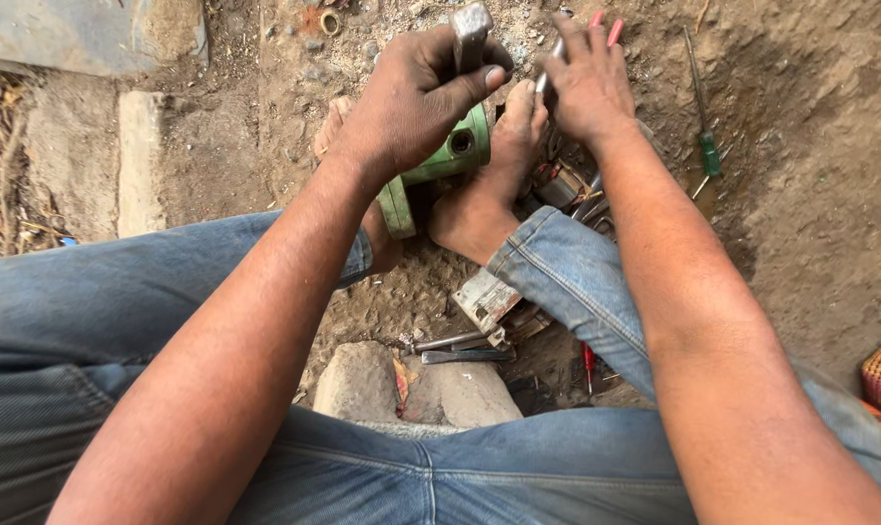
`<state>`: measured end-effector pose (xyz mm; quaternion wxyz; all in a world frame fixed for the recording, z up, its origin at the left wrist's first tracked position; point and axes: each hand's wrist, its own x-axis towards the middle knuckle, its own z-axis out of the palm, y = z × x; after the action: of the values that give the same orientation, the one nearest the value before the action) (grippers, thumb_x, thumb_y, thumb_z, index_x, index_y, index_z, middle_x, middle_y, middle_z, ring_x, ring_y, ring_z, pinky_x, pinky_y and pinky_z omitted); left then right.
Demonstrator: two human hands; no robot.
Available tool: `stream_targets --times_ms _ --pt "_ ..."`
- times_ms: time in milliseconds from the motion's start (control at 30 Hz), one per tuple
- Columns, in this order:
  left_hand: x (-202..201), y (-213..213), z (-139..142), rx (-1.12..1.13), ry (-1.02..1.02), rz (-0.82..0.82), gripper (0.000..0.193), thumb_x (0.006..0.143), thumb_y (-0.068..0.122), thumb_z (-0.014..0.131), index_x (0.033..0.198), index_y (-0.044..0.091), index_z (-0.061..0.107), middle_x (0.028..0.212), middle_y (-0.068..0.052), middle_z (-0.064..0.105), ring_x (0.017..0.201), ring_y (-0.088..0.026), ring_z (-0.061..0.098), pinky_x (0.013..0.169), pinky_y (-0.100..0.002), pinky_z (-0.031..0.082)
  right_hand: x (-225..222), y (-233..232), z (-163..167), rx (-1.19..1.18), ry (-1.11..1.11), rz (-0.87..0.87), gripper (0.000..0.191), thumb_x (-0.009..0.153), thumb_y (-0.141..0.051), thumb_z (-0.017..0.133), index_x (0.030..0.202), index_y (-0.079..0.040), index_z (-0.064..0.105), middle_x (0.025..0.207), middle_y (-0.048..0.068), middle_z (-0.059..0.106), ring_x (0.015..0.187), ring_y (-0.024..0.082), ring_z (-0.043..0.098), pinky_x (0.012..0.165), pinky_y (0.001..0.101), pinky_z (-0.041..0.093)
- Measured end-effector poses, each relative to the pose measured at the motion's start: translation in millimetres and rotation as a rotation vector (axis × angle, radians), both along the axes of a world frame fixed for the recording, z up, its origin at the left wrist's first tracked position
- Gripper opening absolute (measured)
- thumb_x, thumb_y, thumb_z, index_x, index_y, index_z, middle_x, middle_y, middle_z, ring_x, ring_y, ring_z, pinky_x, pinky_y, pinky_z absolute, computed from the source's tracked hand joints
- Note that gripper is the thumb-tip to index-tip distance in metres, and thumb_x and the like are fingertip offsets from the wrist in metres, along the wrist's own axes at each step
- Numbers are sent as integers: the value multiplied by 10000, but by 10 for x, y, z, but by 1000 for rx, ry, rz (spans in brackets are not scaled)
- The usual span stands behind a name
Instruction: The person disassembles a green electric motor while sitting on the ground. They use pliers to remove internal components and a hammer to strike the motor housing, then handle small parts and tools on the dirt surface.
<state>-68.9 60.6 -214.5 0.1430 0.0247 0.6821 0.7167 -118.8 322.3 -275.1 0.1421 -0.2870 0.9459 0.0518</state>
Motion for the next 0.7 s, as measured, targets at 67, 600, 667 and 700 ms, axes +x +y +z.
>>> stream_targets --times_ms 67,600,667,700 --pt "21 1 -49 12 33 10 183 1028 181 732 1153 48 726 1022 -49 793 979 -116 749 899 -313 621 -22 8 -64 148 125 176 397 860 -145 754 1251 -205 718 1529 93 536 1415 330 448 1148 511 355" --pt "189 182 195 8 44 11 129 1063 139 731 1085 12 716 847 -52 682 739 -111 610 660 -304 530 643 1147 1396 529 33 69 314 794 -394 767 1003 -165 716 891 38 712 875 232 689 777 407 510" --pt "203 199 304 72 97 1 117 1062 138 719 1100 27 713 853 -19 696 739 -84 633 657 -283 557 672 1232 1535 692 -57 -214 283 868 -386 736 996 -134 716 803 68 722 746 218 689 645 390 500" --pt "219 200 367 64 111 6 122 1055 145 714 1101 33 714 856 -14 707 743 -78 651 660 -277 570 702 1208 1613 761 -110 -364 278 905 -383 720 992 -119 716 758 83 727 681 210 689 579 381 495"
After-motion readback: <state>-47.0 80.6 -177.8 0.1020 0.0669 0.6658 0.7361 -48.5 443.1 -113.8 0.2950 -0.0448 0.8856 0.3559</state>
